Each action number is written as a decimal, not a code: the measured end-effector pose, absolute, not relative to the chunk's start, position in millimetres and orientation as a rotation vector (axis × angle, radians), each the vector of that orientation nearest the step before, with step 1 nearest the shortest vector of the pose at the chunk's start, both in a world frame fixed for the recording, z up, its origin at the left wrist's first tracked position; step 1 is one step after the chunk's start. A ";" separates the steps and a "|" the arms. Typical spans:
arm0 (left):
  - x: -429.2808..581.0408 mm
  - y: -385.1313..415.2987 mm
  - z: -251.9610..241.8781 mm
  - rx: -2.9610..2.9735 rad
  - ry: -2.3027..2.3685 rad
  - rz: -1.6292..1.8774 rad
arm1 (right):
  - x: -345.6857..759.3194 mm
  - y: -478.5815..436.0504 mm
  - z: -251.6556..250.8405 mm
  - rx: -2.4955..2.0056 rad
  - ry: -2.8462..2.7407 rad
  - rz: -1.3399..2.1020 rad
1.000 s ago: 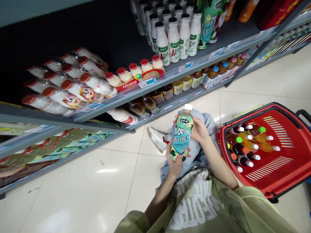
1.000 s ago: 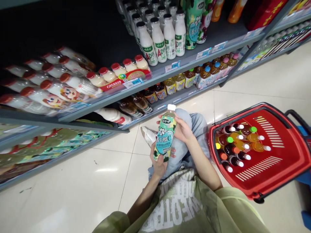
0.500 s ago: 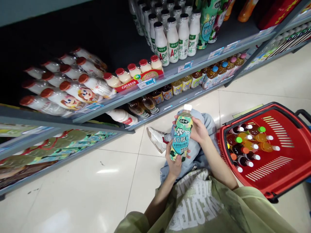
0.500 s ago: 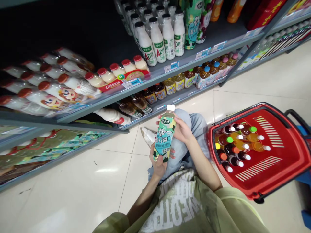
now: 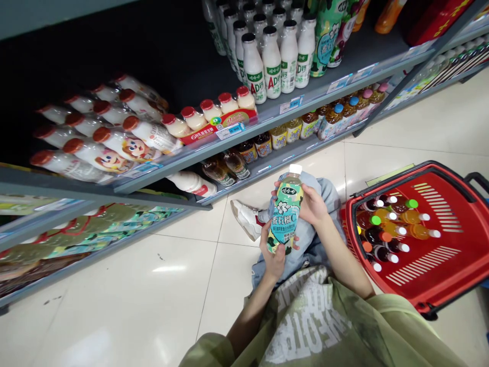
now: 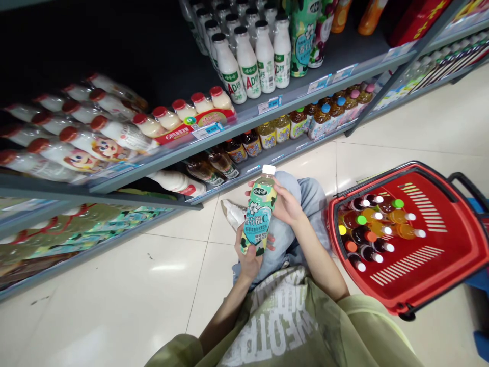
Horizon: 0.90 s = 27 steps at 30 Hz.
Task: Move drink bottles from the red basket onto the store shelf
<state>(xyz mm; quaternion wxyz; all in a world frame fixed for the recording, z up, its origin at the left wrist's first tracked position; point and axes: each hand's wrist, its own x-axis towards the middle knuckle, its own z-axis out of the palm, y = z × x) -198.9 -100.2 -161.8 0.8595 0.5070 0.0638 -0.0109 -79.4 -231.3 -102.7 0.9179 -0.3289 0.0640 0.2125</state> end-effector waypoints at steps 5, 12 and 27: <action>-198.7 -100.2 -163.1 1.022 0.101 -0.010 | -79.2 -230.5 -103.1 -0.677 0.120 0.435; -198.9 -100.3 -163.4 1.029 0.112 -0.011 | -80.1 -231.0 -103.8 -0.682 0.130 0.436; -199.3 -99.8 -163.0 1.007 0.106 -0.010 | -79.2 -230.8 -103.3 -0.692 0.133 0.438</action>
